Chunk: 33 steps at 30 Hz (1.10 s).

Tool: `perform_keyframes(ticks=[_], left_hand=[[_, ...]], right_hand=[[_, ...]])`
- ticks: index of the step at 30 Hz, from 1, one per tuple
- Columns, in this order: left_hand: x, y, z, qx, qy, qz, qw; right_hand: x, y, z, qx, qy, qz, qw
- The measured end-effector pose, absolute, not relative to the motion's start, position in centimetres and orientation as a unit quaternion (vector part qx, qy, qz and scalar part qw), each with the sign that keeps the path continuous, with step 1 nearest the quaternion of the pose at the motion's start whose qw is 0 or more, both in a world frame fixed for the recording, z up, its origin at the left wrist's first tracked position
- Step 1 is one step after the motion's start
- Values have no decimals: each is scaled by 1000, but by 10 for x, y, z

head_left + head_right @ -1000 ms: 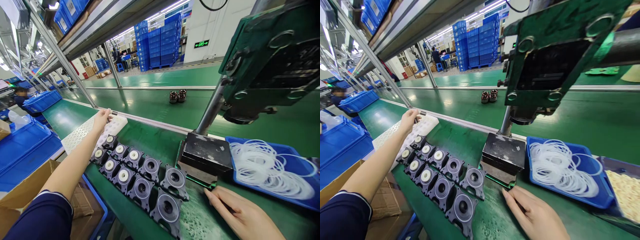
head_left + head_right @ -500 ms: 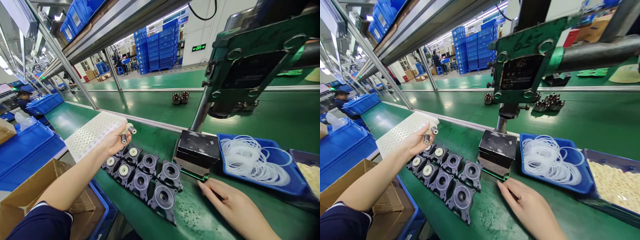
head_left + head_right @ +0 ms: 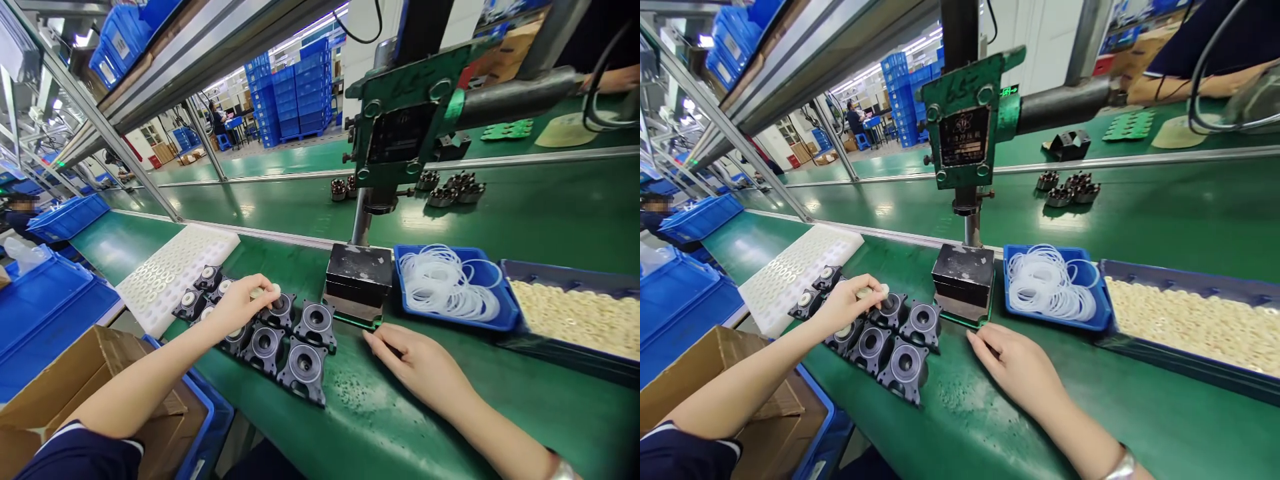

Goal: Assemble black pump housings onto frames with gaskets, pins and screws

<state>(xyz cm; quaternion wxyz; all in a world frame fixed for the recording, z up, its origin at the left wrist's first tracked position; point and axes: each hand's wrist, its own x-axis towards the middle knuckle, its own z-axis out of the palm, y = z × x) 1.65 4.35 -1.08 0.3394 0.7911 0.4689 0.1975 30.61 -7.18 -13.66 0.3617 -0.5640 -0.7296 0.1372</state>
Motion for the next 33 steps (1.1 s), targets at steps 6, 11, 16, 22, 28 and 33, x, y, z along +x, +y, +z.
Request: perform_keyframes(ticks=[6, 11, 16, 22, 28, 33], left_hand=[[19, 29, -4, 807, 436, 248, 312], [15, -5, -20, 614, 469, 301, 560], [9, -21, -36, 641, 456, 330, 522], [-10, 2, -9, 712, 437, 440, 330], [-65, 122, 10, 710, 525, 447, 143], [-90, 224, -9, 718, 601, 328, 123]], right_hand=[[306, -72, -135, -567, -731, 136, 355], [306, -73, -133, -572, -729, 135, 351], [306, -73, -133, -569, -729, 132, 357], [306, -74, -137, -572, -731, 127, 350], [307, -73, -140, -565, -733, 144, 350], [309, -72, -142, -560, -730, 162, 356]])
